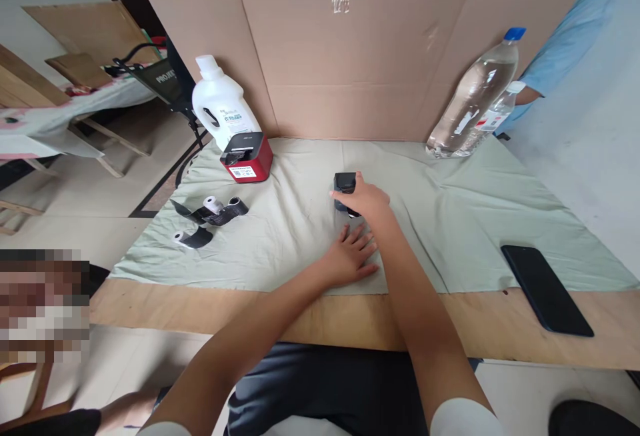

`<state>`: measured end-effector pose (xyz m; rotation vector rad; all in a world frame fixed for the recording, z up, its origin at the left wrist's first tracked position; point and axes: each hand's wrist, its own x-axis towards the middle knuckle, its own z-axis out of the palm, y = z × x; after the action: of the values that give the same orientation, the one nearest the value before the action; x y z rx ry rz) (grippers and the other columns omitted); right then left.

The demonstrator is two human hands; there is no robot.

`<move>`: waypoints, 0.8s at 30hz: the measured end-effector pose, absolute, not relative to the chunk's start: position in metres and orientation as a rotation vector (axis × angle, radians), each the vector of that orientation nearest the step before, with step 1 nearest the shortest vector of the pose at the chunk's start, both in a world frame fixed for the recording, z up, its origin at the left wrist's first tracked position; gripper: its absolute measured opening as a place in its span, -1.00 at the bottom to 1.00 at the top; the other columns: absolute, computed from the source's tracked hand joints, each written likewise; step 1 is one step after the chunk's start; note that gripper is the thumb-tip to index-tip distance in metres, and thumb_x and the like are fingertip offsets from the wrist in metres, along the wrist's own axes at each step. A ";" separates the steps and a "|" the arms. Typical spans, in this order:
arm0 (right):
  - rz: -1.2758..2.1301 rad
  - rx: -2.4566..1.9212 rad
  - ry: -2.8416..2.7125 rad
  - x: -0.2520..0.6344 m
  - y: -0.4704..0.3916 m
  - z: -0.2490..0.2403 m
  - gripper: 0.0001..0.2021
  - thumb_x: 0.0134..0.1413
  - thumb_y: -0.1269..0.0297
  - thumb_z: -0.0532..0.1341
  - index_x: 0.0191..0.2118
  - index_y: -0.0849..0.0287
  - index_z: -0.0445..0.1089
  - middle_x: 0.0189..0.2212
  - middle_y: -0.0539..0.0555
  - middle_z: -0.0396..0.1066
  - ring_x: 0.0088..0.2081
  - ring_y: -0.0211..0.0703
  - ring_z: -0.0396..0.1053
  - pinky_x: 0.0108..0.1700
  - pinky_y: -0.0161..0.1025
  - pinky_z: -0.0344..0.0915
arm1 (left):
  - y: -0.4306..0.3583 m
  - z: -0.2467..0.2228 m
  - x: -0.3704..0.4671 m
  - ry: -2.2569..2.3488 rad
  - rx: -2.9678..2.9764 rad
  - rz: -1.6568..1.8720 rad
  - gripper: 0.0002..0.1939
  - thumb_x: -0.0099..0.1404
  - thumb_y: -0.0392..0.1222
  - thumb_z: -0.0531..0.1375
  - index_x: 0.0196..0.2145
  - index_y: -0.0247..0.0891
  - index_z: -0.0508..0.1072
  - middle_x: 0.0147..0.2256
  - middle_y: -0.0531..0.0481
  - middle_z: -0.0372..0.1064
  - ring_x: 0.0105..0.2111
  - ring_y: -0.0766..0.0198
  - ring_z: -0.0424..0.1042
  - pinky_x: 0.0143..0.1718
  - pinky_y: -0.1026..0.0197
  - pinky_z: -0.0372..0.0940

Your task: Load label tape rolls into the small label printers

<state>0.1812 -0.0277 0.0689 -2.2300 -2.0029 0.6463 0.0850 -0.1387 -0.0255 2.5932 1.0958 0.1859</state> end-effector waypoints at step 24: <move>0.617 -1.417 -1.626 0.225 0.023 -0.038 -0.31 0.42 -0.19 -0.11 0.33 0.12 0.43 0.31 0.13 0.43 0.35 0.06 0.36 0.43 0.07 0.22 | 0.047 0.012 0.004 1.345 1.154 0.561 -0.78 0.02 -0.39 0.29 -0.35 -0.23 0.37 -0.57 0.16 0.21 -0.65 0.49 0.02 -0.63 0.35 -0.24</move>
<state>0.2254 0.0226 -0.0378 -1.4171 -1.6257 0.6171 0.0036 0.0467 0.0116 1.1535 1.3452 0.5610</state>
